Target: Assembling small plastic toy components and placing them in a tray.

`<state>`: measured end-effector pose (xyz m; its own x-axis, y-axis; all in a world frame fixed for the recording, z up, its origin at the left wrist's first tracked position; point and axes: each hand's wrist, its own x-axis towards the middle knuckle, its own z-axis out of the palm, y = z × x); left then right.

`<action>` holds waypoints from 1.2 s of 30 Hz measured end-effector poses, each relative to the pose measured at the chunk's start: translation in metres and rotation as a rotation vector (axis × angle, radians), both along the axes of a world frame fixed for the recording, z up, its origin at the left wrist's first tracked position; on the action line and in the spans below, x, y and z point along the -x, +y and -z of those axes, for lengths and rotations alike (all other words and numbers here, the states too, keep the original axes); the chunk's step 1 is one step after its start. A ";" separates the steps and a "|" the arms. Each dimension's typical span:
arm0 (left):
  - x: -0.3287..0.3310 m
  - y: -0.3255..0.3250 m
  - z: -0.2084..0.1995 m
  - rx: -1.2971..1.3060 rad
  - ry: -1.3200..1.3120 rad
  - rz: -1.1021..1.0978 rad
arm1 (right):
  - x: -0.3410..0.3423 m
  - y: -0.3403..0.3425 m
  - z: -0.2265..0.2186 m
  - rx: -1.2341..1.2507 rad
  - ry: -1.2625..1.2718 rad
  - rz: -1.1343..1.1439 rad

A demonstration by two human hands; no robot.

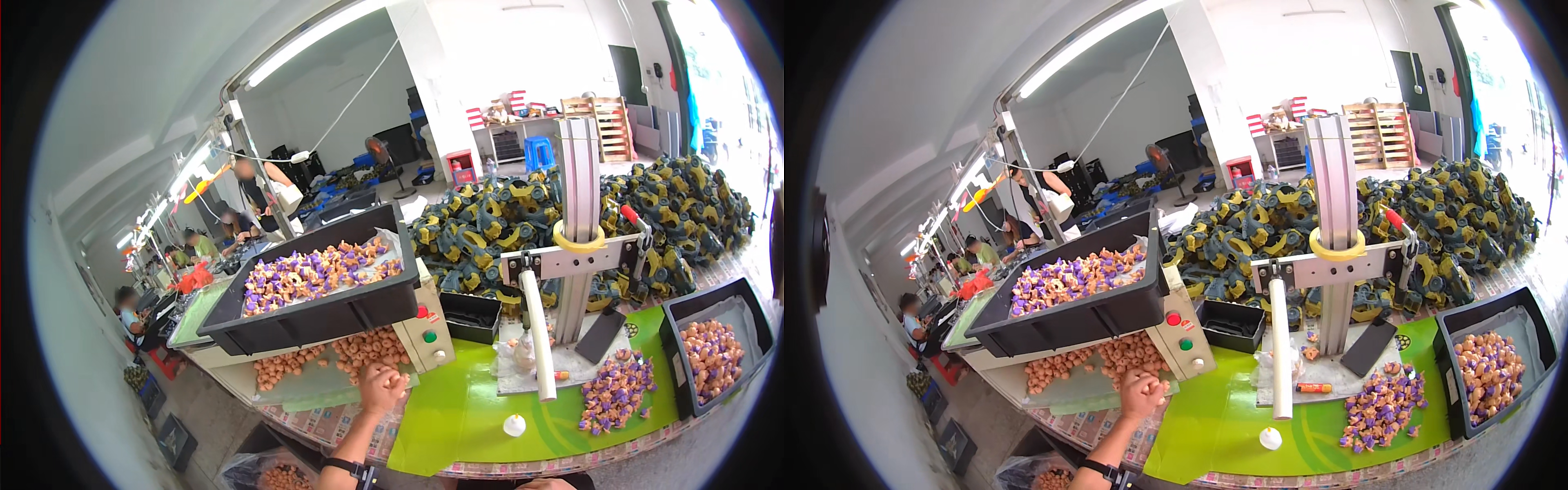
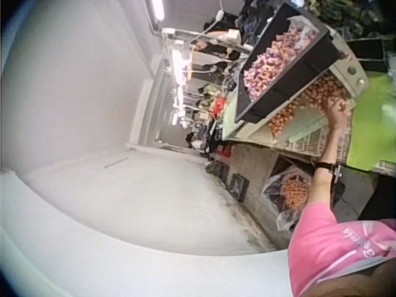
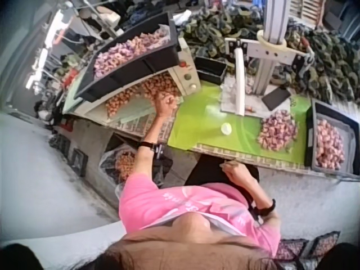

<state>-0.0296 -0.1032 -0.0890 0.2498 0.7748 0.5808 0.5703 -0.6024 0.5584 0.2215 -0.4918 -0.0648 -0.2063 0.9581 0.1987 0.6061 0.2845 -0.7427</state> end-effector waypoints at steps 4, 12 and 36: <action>-0.021 -0.025 0.004 -0.218 0.148 0.147 | 0.006 -0.001 0.007 0.003 -0.004 -0.016; -0.024 -0.047 -0.012 -0.362 0.329 0.400 | 0.015 0.000 -0.001 0.017 -0.005 0.002; -0.037 -0.092 -0.004 -0.033 0.234 0.551 | 0.020 0.025 -0.016 0.114 0.048 0.038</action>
<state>0.0071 -0.1954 -0.0855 0.7335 0.4774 0.4838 0.2746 -0.8593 0.4316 0.2018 -0.4671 -0.0490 -0.1627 0.9819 0.0971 0.5777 0.1746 -0.7974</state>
